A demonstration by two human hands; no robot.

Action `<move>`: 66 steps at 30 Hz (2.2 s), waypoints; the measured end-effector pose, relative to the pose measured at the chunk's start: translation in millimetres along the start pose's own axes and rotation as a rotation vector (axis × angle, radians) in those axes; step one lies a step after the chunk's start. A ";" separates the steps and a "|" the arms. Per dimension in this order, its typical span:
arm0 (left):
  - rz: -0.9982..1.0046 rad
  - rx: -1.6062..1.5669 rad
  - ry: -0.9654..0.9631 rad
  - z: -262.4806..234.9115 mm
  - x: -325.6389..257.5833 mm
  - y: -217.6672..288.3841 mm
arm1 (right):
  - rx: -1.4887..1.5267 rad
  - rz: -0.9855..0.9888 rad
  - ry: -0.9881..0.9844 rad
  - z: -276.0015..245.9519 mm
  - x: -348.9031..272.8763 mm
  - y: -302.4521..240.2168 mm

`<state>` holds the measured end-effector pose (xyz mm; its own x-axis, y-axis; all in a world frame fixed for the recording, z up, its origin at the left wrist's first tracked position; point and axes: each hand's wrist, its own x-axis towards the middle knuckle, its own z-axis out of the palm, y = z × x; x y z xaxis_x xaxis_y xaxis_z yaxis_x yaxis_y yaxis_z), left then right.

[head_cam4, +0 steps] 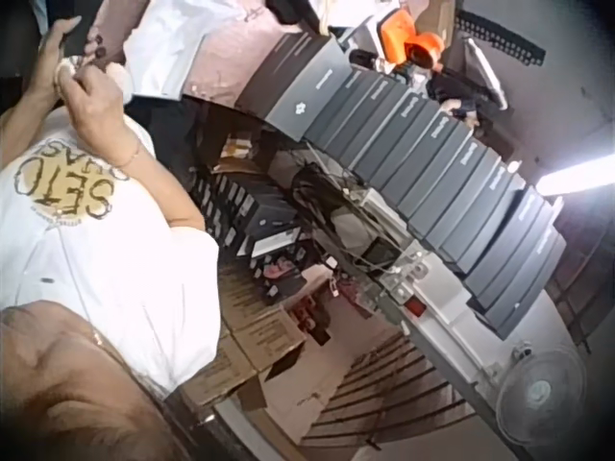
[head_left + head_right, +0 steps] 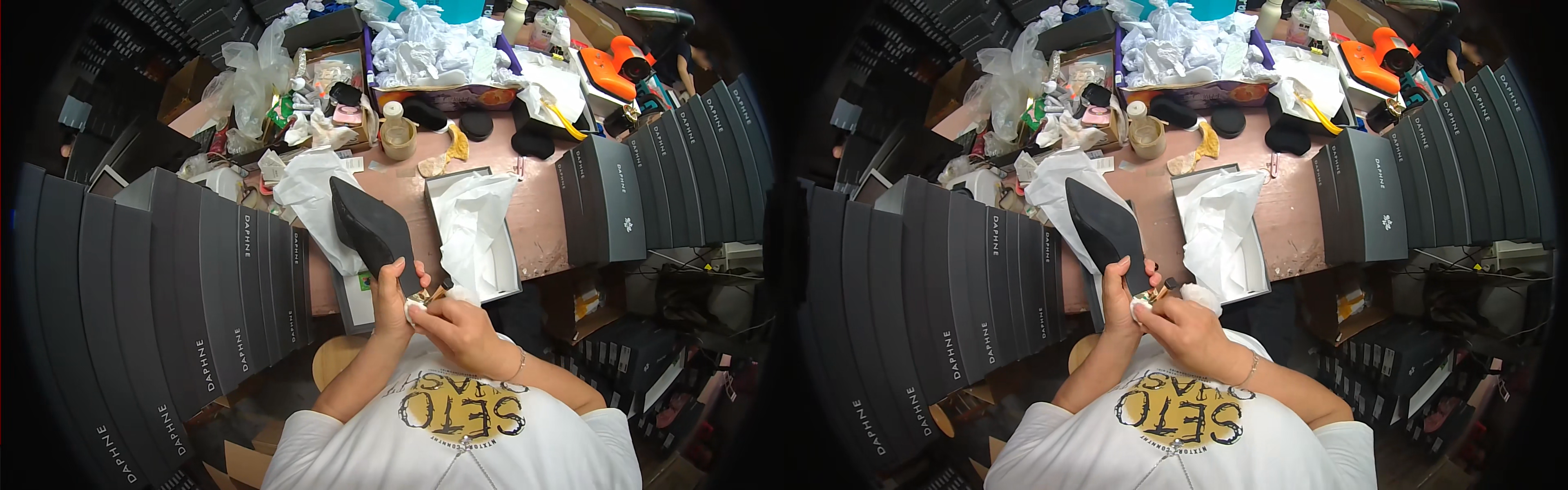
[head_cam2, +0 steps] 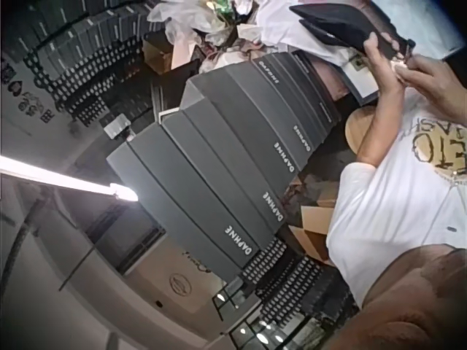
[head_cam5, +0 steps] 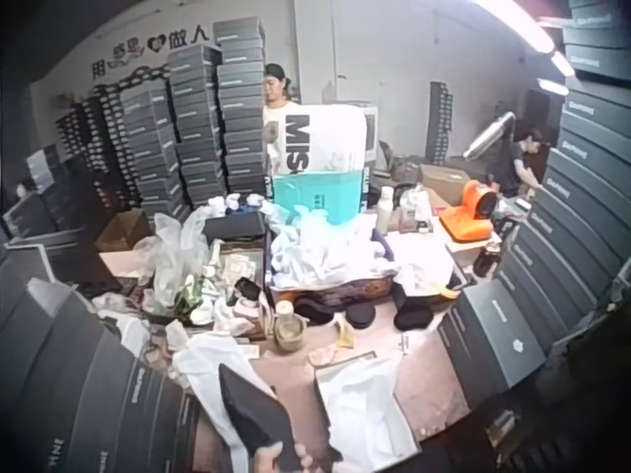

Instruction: Packing a pair of black high-heeled shoes into a shoe box.

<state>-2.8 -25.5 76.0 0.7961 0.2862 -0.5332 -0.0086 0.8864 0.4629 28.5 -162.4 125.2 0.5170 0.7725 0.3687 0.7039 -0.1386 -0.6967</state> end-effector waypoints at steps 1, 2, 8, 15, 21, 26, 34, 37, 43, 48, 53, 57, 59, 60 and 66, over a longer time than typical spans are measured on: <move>-0.016 -0.031 0.002 0.7 0.3 2.0 | -0.005 -0.003 -0.008 1.2 -5.6 1.3; 0.010 -0.005 0.045 5.3 -0.6 1.4 | -0.010 -0.005 -0.015 1.0 -10.5 3.2; 0.006 -0.022 0.041 7.2 3.7 -1.5 | -0.094 -0.027 -0.052 -3.2 -12.2 4.4; 0.015 -0.018 0.049 -3.1 9.0 0.3 | -0.120 0.012 -0.105 0.0 -13.6 0.0; -0.047 -0.175 -0.030 6.5 7.4 7.7 | -0.103 -0.046 -0.096 -1.0 6.5 6.5; -0.268 -0.760 -0.169 -12.1 27.2 16.5 | -0.103 0.118 -0.102 -10.2 -34.6 24.9; -0.462 -1.040 -0.407 -10.3 27.7 7.0 | 0.051 -0.038 0.065 -15.7 -5.5 6.5; -0.402 -0.948 -0.394 -1.1 21.0 6.6 | 0.031 -0.120 0.005 -1.7 -1.7 6.6; -0.188 -0.669 -0.483 1.8 13.9 -14.9 | -0.073 -0.098 -0.022 6.5 7.4 20.5; -0.163 -0.641 -0.515 -9.2 21.2 -22.1 | -0.060 -0.078 -0.049 9.3 4.2 13.7; -0.109 -0.625 -0.484 -15.2 21.4 -35.7 | -0.160 -0.191 0.116 7.8 13.0 20.3; -0.142 -0.600 -0.399 -10.3 14.3 -37.7 | -0.158 -0.098 0.096 10.5 20.8 23.7; -0.116 -0.619 -0.535 -17.6 19.1 -38.5 | -0.130 -0.162 0.131 13.4 9.9 17.9; -0.126 -0.633 -0.573 -14.8 20.8 -37.3 | -0.094 -0.193 0.097 14.6 3.7 15.3; -0.158 -0.585 -0.354 -11.7 14.9 -40.7 | -0.247 -0.097 0.106 6.6 22.5 32.4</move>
<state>2.4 -53.1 40.9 0.9630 0.0897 -0.2542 -0.1213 0.9863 -0.1115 59.8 -145.4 106.9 0.4804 0.7224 0.4973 0.8430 -0.2239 -0.4892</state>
